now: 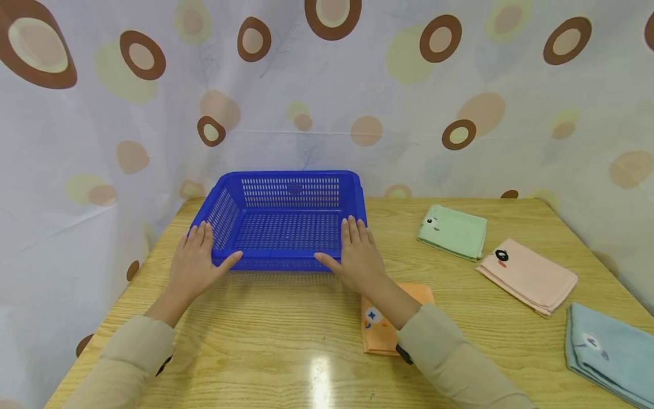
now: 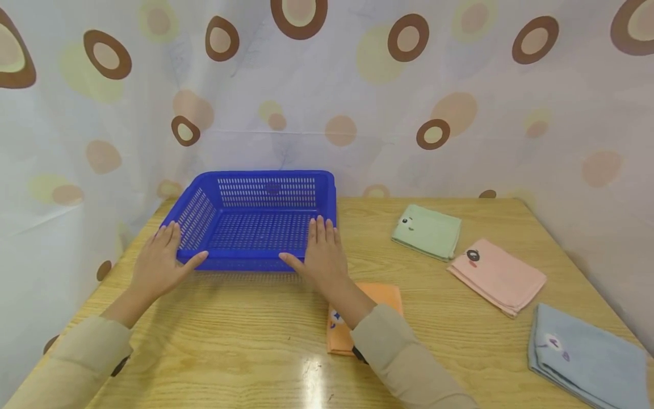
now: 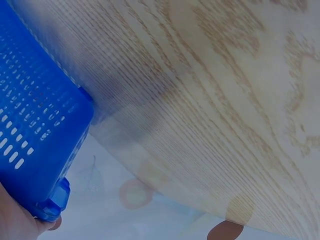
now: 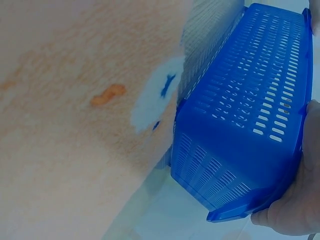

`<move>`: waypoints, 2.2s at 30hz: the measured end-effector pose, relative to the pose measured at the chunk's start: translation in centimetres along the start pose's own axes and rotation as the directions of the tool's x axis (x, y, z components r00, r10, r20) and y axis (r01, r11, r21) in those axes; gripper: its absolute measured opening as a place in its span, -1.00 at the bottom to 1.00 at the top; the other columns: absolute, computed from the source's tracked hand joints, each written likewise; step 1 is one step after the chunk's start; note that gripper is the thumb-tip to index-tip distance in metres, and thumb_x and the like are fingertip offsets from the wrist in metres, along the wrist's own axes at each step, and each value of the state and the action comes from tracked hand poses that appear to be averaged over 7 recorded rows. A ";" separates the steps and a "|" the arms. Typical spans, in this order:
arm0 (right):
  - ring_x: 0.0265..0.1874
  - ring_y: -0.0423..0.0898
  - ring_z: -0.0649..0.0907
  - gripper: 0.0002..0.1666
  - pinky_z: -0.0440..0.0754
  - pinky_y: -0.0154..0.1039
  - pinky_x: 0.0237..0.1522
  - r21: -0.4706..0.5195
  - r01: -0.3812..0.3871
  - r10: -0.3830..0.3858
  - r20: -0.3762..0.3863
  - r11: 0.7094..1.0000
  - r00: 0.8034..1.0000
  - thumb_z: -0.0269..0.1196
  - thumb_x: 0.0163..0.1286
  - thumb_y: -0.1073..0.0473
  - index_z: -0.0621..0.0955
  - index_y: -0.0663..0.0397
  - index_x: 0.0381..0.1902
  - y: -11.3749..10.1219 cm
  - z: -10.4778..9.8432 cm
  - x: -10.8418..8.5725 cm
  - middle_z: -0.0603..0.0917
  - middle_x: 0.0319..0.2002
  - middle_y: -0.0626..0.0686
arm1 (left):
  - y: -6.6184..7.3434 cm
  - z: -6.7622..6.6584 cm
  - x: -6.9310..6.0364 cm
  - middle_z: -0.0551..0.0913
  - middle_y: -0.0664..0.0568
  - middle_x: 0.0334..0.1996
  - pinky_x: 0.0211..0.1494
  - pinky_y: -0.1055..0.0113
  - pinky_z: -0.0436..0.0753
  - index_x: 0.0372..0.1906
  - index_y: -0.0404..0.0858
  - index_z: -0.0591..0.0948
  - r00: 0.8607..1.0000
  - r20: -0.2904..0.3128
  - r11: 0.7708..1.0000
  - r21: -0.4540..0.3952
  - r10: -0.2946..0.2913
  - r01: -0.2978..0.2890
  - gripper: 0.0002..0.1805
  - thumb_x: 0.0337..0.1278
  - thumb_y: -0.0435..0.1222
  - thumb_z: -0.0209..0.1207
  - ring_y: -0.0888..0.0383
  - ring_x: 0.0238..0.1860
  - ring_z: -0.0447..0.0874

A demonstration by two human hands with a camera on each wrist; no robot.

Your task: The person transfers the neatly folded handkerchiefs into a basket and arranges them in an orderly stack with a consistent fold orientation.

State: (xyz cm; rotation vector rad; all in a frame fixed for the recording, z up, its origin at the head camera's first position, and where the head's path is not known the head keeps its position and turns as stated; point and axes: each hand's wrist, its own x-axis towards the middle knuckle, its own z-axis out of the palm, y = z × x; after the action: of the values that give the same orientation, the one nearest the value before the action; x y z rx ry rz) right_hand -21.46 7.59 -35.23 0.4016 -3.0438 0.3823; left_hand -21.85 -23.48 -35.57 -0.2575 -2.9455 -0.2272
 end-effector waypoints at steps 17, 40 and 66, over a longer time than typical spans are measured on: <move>0.45 0.21 -0.07 0.12 -0.10 0.08 0.47 -0.002 0.012 -0.012 -0.021 1.000 1.000 -0.18 0.31 -0.45 -0.10 0.36 0.42 0.0 -0.1 -0.4 -0.09 0.44 0.32 | 0.1 -0.1 -0.1 0.01 -0.48 0.37 0.45 -0.18 -0.07 0.35 -0.62 0.00 1.000 -0.008 1.000 0.005 0.006 -0.006 0.11 0.13 0.32 -0.16 -0.39 0.39 -0.07; 0.45 0.22 -0.05 0.11 -0.08 0.07 0.47 0.005 0.023 -0.023 -0.068 1.000 0.997 -0.14 0.31 -0.43 -0.07 0.36 0.41 -0.1 0.3 -0.5 -0.04 0.44 0.34 | -0.1 0.2 -0.1 0.04 -0.48 0.36 0.45 -0.17 -0.03 0.33 -0.63 0.04 0.999 -0.038 1.000 0.010 0.015 -0.015 0.10 0.13 0.31 -0.13 -0.38 0.38 -0.02; 0.45 0.19 -0.06 0.10 -0.10 0.06 0.47 -0.002 0.025 -0.025 -0.072 1.000 0.997 -0.15 0.31 -0.44 -0.05 0.36 0.41 -0.1 0.4 -1.4 -0.05 0.44 0.31 | 0.0 0.3 -1.0 0.07 -0.48 0.36 0.44 -0.17 -0.02 0.33 -0.63 0.05 0.998 -0.051 1.000 0.019 0.022 -0.021 0.09 0.13 0.30 -0.11 -0.38 0.37 0.00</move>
State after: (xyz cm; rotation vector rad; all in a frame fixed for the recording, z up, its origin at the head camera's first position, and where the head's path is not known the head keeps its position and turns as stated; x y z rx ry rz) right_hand -20.11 7.70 -35.73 0.4155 -2.9666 0.3854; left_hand -20.96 -23.55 -36.09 -0.2770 -2.8914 -0.2004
